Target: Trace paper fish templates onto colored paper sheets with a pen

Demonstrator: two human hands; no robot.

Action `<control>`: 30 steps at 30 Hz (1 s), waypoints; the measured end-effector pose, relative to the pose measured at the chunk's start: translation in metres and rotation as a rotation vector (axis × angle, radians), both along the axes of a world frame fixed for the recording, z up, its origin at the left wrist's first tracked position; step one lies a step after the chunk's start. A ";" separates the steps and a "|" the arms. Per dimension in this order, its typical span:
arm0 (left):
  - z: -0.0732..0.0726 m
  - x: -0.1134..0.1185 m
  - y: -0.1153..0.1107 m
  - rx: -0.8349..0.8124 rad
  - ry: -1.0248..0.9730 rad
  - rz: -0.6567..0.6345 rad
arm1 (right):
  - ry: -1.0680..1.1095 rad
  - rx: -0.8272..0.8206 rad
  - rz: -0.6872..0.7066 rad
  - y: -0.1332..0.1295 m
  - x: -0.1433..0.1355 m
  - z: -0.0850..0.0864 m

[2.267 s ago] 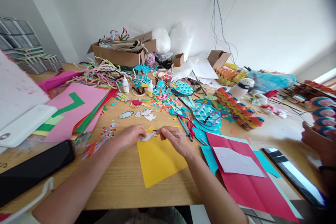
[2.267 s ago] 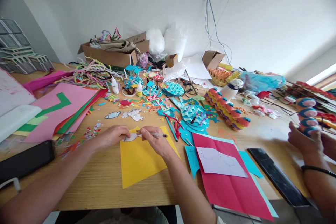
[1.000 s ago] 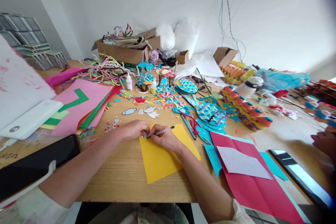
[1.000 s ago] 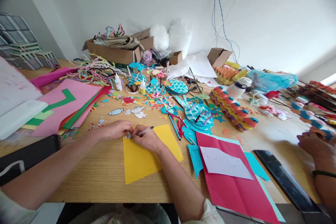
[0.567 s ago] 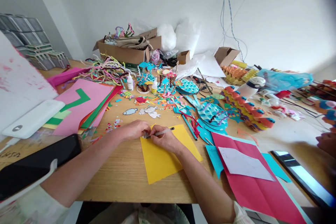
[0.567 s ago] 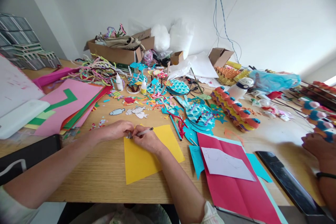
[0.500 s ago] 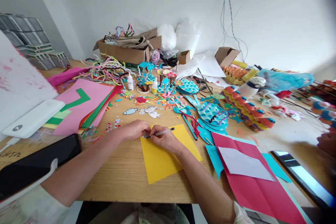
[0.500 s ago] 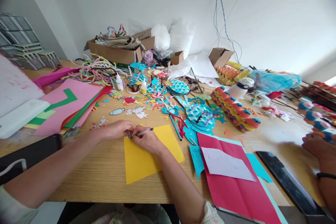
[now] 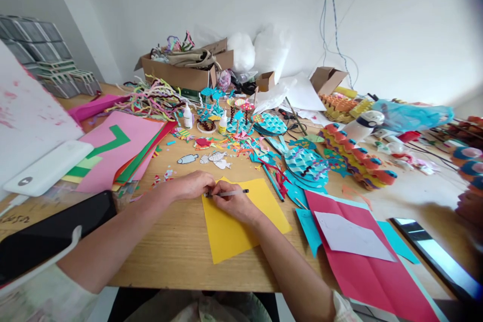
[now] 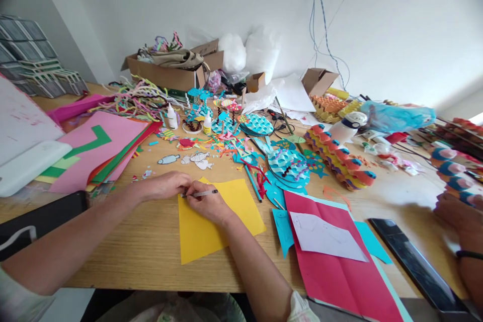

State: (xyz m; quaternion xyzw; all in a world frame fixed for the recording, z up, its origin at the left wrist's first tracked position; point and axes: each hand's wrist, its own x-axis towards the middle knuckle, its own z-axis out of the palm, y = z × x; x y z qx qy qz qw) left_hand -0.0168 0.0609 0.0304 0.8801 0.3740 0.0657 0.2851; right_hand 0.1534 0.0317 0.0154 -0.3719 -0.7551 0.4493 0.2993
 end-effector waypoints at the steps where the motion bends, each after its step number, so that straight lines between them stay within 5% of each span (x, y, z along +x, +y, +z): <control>1: 0.000 0.000 0.000 -0.003 -0.003 0.001 | 0.002 0.004 -0.001 0.000 -0.001 0.000; 11: -0.017 -0.003 0.004 -0.026 -0.028 0.038 | -0.007 0.031 -0.013 0.000 -0.006 0.001; 30: -0.008 -0.002 0.001 -0.055 -0.058 0.040 | 0.022 0.023 -0.018 0.000 -0.005 -0.001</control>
